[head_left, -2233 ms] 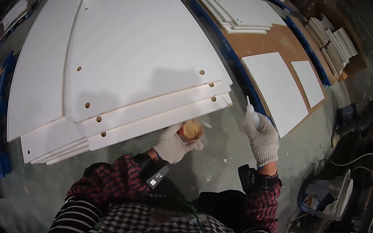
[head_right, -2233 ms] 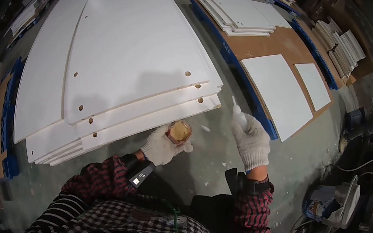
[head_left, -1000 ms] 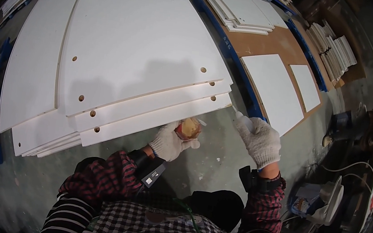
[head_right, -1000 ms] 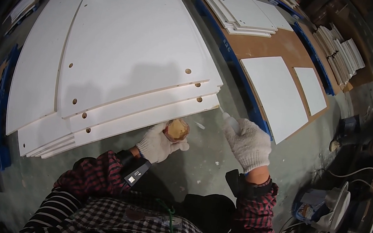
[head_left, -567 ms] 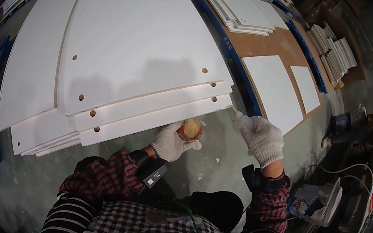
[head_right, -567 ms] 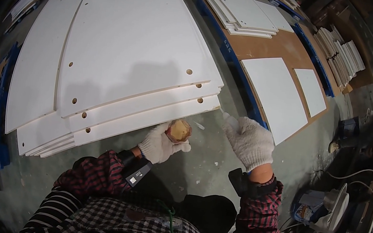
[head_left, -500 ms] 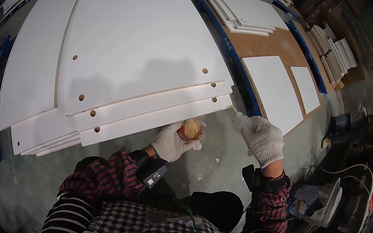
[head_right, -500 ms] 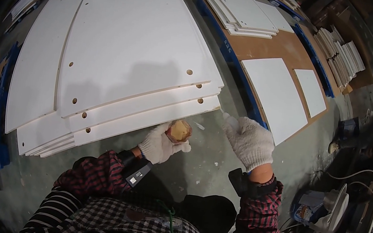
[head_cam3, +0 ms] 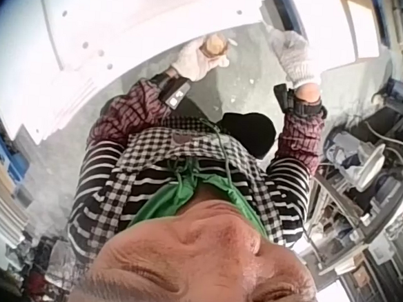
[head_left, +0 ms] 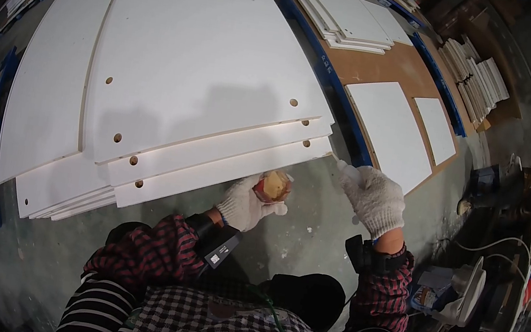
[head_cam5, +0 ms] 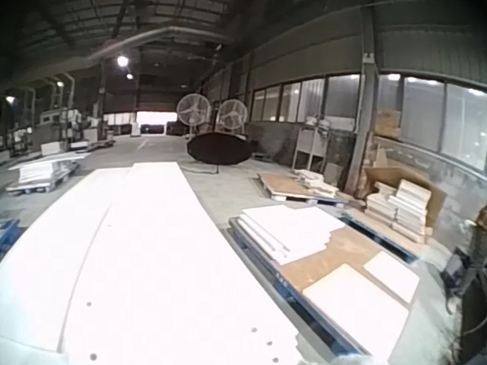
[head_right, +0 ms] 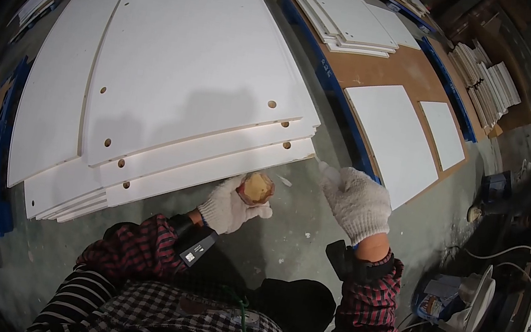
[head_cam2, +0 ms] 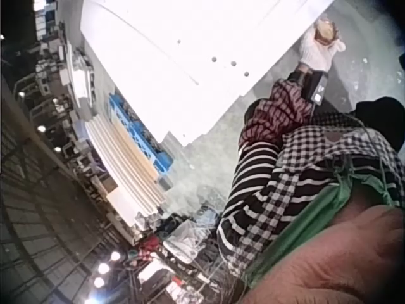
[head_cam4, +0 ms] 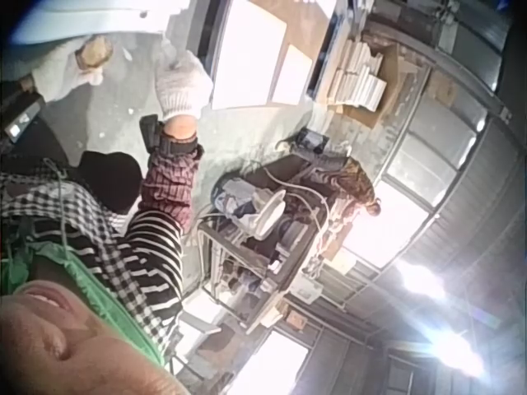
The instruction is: Applying glue to pre-drilled holes in wooden panels and scraping off the excess.
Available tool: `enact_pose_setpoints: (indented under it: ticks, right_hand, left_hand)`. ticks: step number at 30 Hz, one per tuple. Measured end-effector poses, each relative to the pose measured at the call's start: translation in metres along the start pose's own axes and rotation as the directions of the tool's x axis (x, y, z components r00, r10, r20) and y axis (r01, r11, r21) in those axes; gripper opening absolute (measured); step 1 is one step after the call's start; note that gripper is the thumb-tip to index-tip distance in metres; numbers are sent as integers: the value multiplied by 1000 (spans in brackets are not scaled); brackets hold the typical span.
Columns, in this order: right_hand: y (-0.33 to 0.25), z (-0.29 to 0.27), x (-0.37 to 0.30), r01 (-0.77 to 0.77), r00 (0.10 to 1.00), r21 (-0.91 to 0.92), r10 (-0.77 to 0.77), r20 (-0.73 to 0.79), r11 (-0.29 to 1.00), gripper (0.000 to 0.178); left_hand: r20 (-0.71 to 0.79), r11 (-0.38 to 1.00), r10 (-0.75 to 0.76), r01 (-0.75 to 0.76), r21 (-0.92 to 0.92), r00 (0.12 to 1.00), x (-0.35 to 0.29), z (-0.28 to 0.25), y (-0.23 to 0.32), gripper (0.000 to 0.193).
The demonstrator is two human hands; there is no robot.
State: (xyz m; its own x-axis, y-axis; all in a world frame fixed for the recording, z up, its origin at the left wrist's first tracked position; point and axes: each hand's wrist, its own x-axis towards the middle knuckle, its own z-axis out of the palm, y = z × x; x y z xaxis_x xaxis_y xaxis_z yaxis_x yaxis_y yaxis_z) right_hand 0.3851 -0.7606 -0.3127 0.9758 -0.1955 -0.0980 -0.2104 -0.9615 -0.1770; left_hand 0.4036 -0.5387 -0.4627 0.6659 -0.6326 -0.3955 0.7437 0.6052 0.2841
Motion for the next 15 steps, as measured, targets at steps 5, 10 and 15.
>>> enact_pose_setpoints:
  ticks: [5, 10, 15]
  right_hand:
    - [1, -1, 1, 31, 1000, -36, -31, 0, 999, 33]
    - [-4, -6, 0, 3, 1000, -55, -3, 4, 998, 33]
    - [-10, -10, 1, -21, 999, -96, 24, 26, 995, 37]
  left_hand:
    - [-16, 1000, 10, -10, 6, 1000, 0, 1, -1, 47]
    - [-6, 1000, 7, -7, 12, 1000, 0, 0, 0, 46]
    - [-12, 1000, 10, -10, 0, 1000, 0, -2, -1, 46]
